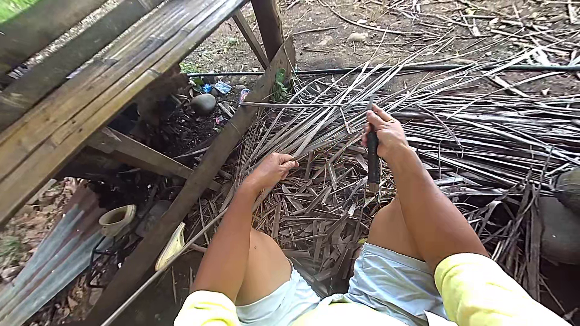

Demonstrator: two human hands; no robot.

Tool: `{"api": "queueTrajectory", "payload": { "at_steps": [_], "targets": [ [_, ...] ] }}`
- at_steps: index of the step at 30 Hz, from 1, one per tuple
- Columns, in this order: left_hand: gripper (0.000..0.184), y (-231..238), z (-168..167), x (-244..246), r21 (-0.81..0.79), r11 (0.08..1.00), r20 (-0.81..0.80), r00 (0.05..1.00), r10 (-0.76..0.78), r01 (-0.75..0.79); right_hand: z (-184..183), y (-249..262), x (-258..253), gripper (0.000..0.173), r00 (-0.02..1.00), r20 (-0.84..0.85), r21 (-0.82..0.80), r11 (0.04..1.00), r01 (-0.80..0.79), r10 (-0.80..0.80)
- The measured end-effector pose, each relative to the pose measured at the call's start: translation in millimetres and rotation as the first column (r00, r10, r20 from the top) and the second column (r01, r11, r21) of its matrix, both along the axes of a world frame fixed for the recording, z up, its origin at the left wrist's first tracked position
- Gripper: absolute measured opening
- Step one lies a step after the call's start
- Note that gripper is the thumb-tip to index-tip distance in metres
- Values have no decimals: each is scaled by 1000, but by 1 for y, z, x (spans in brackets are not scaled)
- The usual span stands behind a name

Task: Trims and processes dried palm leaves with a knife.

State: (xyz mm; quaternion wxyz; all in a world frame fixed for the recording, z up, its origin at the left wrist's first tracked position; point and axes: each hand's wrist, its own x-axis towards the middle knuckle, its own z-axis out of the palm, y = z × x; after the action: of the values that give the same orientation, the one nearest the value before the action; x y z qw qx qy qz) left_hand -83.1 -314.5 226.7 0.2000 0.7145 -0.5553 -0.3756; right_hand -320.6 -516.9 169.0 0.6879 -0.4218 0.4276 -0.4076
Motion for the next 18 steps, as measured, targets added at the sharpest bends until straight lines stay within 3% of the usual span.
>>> {"api": "queueTrajectory", "payload": {
  "at_steps": [4,6,8,10,11,13,18],
  "targets": [
    [31,6,-1,18,1,997,19,997,71,-71,3,-6,-15,37,970,69,-3,972,233,-232],
    [32,4,-4,22,-2,994,23,994,111,-111,8,8,-15,35,991,84,-51,993,105,-101],
    [32,-1,-7,19,0,994,19,993,114,-114,16,35,-6,36,975,56,-75,975,-209,214],
    [33,-6,-8,9,18,997,7,997,78,-78,13,65,14,38,860,35,-25,861,-508,508],
    [33,-8,-8,4,29,998,-9,998,55,-55,7,78,26,39,810,47,18,811,-585,584],
    [33,-12,-7,-7,68,997,-42,999,31,-28,-2,92,44,41,784,73,110,777,-620,616],
    [32,-12,-5,-3,164,985,-38,997,63,-56,-6,70,51,35,868,134,140,858,-495,479]
  ]
}}
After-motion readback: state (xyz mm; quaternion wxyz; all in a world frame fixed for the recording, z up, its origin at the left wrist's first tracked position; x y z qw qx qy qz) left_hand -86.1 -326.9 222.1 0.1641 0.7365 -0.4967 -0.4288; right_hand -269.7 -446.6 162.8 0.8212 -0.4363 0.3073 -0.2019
